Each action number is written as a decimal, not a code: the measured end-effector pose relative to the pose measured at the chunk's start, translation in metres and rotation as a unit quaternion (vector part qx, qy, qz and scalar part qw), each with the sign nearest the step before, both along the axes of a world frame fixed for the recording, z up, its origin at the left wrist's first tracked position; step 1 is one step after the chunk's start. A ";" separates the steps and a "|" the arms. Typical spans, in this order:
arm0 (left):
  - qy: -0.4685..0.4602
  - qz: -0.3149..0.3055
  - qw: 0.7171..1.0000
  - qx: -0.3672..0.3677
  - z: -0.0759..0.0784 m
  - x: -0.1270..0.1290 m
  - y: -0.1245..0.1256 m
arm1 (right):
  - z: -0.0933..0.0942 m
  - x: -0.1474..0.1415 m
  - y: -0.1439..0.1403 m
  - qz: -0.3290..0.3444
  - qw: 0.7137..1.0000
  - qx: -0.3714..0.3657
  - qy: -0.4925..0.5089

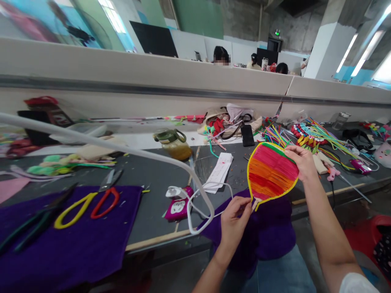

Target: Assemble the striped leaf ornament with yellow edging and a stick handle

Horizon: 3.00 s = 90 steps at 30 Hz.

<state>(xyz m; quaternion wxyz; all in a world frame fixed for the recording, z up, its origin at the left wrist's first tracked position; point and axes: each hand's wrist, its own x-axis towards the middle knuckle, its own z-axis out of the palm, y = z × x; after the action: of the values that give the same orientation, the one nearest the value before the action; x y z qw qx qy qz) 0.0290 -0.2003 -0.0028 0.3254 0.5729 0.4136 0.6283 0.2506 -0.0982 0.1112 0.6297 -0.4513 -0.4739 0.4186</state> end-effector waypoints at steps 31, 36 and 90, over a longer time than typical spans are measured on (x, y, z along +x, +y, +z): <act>0.041 0.012 0.999 -0.006 0.008 0.002 -0.004 | 0.007 -0.001 -0.003 -0.002 1.000 0.005 -0.017; 0.058 0.034 0.998 0.020 0.013 0.000 -0.006 | 0.007 0.001 -0.002 -0.010 1.000 0.002 -0.025; -0.065 -0.138 0.979 -0.136 0.019 0.004 0.009 | 0.018 0.006 -0.003 0.031 0.999 -0.028 0.004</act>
<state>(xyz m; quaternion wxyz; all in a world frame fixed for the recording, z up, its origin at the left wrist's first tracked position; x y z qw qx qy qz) 0.0330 -0.1912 0.0159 0.5101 0.5331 0.3904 0.5507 0.2565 -0.1016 0.1295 0.6054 -0.4518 -0.4735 0.4530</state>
